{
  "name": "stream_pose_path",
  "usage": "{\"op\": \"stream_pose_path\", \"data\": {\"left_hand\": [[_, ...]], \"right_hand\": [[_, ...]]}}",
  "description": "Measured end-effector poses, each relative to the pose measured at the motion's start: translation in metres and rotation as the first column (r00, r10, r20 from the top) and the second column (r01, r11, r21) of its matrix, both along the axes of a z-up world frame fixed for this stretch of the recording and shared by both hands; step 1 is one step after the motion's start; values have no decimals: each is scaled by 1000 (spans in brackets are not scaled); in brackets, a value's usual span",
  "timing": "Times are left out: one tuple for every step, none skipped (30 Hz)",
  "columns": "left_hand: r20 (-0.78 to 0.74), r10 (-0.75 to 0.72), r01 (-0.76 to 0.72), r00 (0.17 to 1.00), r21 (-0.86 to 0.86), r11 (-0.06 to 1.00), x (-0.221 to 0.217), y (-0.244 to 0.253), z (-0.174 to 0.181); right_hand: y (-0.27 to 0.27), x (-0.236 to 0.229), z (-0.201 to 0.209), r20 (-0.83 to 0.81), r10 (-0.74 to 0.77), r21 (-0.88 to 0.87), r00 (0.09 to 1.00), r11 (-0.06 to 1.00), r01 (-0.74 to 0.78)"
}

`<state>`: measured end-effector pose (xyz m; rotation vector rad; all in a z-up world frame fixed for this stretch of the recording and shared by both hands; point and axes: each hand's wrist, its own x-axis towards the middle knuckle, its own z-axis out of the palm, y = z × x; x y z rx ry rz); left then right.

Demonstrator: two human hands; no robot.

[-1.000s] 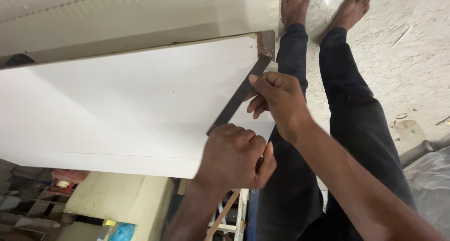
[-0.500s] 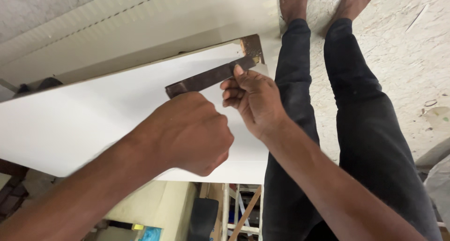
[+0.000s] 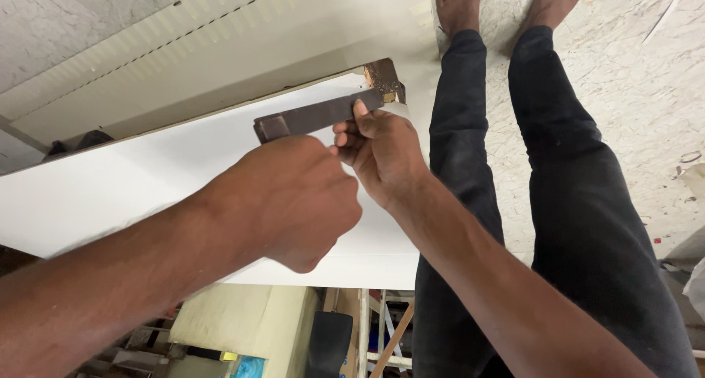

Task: The person uses a metal scraper to remove material from the edge of a white cabinet door. They repeatedly scrape along the edge and corner, occasionally adjusting their grip and position to reach different sections of the edge.

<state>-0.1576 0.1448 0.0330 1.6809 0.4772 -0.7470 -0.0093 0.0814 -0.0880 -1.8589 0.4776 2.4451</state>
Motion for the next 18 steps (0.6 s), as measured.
{"op": "stream_pose_path", "data": {"left_hand": [[-20,-3,2,1000,-20,1000,1,2,-1],[-40,-6,4,999,-39,999,1,5,-2],[-60,-11,8,998,-62,998,0,7,-2],[-56,20,-22,998,-36,999,-1,9,-4],[-51,47,-48,998,-16,999,-3,11,-4],[-45,75,-75,996,3,997,-5,13,-4],[-39,40,-40,998,-6,999,-5,13,-2],[-33,5,-6,999,-16,1000,-6,14,0],[-25,-30,30,999,-23,999,-6,16,0],[-20,-75,74,997,-35,997,-4,16,1],[-11,-120,119,993,-46,992,-1,17,3],[-1,-165,164,986,-57,985,1,18,4],[-11,-160,159,987,-56,986,2,21,4],[-20,-155,153,988,-54,987,1,24,3],[-27,-146,144,989,-60,988,1,24,4],[-39,-168,164,985,-83,983,1,25,5],[-51,-188,183,981,-101,978,0,25,4],[-63,-209,201,976,-119,972,-1,26,4]], "right_hand": [[1,-1,-2,12,12,-5,1000,1000,-12],[3,0,-4,9,12,-6,1000,1000,-12],[4,-1,-4,5,11,-9,1000,1000,-11],[6,-2,-5,1,9,-13,1000,1000,-9],[7,-3,-5,2,-7,-21,1000,1000,7],[8,-5,-5,2,-23,-28,1000,999,23],[8,-6,-4,0,-40,-26,999,999,40],[7,-7,-1,3,-55,-47,998,997,55],[8,-9,0,7,-72,-66,997,995,72],[8,-9,2,12,-88,-85,996,993,88],[8,-8,4,0,-96,-85,995,992,96],[8,-8,5,-11,-105,-85,994,991,103],[8,-8,6,-19,-111,-88,994,990,109],[11,-9,4,-26,-116,-88,993,990,114],[10,-9,6,-31,-118,-96,993,989,115],[10,-9,7,-35,-120,-103,992,988,116],[10,-9,8,-36,-120,-104,992,988,116],[11,-9,8,-38,-121,-104,992,988,116]]}}
